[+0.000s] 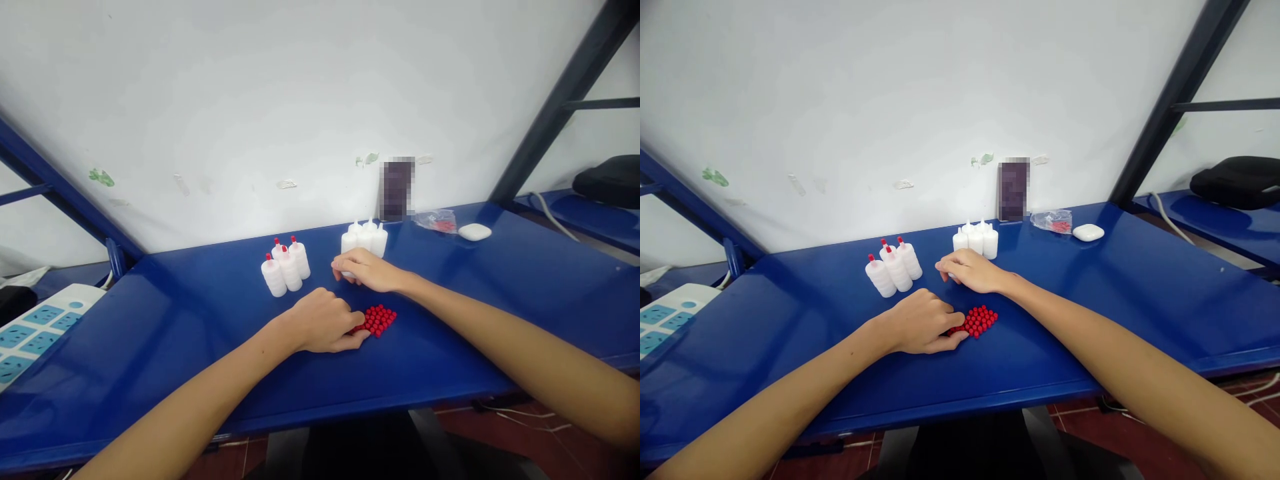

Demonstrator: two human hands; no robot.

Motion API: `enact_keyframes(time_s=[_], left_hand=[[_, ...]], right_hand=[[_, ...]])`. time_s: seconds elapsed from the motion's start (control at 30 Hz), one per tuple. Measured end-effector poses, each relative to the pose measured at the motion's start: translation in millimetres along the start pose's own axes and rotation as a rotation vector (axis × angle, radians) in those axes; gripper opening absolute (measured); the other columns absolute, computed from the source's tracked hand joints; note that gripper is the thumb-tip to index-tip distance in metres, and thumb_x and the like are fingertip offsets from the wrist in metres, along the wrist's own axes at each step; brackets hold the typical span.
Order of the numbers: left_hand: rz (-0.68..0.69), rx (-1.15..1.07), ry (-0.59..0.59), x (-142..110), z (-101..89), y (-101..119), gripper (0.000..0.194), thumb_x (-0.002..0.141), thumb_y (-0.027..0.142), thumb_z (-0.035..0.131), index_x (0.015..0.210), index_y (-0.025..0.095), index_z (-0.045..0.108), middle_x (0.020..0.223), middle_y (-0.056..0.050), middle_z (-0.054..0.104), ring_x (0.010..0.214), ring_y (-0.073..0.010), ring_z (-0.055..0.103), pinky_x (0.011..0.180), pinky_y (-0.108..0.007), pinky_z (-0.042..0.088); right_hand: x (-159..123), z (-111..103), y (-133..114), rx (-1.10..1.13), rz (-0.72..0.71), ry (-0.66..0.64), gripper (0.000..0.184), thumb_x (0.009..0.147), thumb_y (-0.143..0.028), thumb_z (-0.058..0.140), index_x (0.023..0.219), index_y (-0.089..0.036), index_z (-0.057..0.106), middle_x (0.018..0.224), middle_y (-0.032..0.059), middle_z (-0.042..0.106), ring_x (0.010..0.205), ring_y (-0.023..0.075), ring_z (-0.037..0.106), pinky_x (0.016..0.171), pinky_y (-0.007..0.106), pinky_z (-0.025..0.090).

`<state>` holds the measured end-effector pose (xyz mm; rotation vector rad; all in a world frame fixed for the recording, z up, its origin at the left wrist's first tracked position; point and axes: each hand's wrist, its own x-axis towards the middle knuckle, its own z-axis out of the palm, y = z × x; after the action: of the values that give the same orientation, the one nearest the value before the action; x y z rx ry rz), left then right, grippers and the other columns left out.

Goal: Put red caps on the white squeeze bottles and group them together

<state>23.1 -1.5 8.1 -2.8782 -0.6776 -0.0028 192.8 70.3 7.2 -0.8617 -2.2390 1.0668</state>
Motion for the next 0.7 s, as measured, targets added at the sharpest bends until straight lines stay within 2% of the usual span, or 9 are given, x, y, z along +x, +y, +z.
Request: enact_keyframes(time_s=[0.53, 0.7], left_hand=[[0.013, -0.039, 0.031, -1.0, 4.6, -0.8, 0.039, 0.097, 0.038, 0.042, 0.07, 0.018, 0.06, 0.058, -0.003, 0.064, 0.048, -0.0159, 0.058, 0.048, -0.027, 0.029], [-0.011, -0.108, 0.026, -1.9, 3.9, -1.0, 0.038, 0.098, 0.037, 0.043, 0.068, 0.017, 0.057, 0.057, -0.002, 0.061, 0.047, -0.0144, 0.056, 0.048, -0.028, 0.026]], right_hand=[[-2.9, -0.5, -2.5, -0.028, 0.009, 0.003, 0.041, 0.096, -0.043, 0.041, 0.073, -0.016, 0.061, 0.057, -0.0035, 0.047, 0.056, 0.0114, 0.047, 0.059, 0.026, 0.035], [-6.0, 0.9, -3.2, -0.149, -0.047, 0.012, 0.037, 0.096, -0.04, 0.041, 0.076, -0.016, 0.062, 0.062, -0.0018, 0.052, 0.061, 0.0124, 0.049, 0.062, 0.026, 0.032]])
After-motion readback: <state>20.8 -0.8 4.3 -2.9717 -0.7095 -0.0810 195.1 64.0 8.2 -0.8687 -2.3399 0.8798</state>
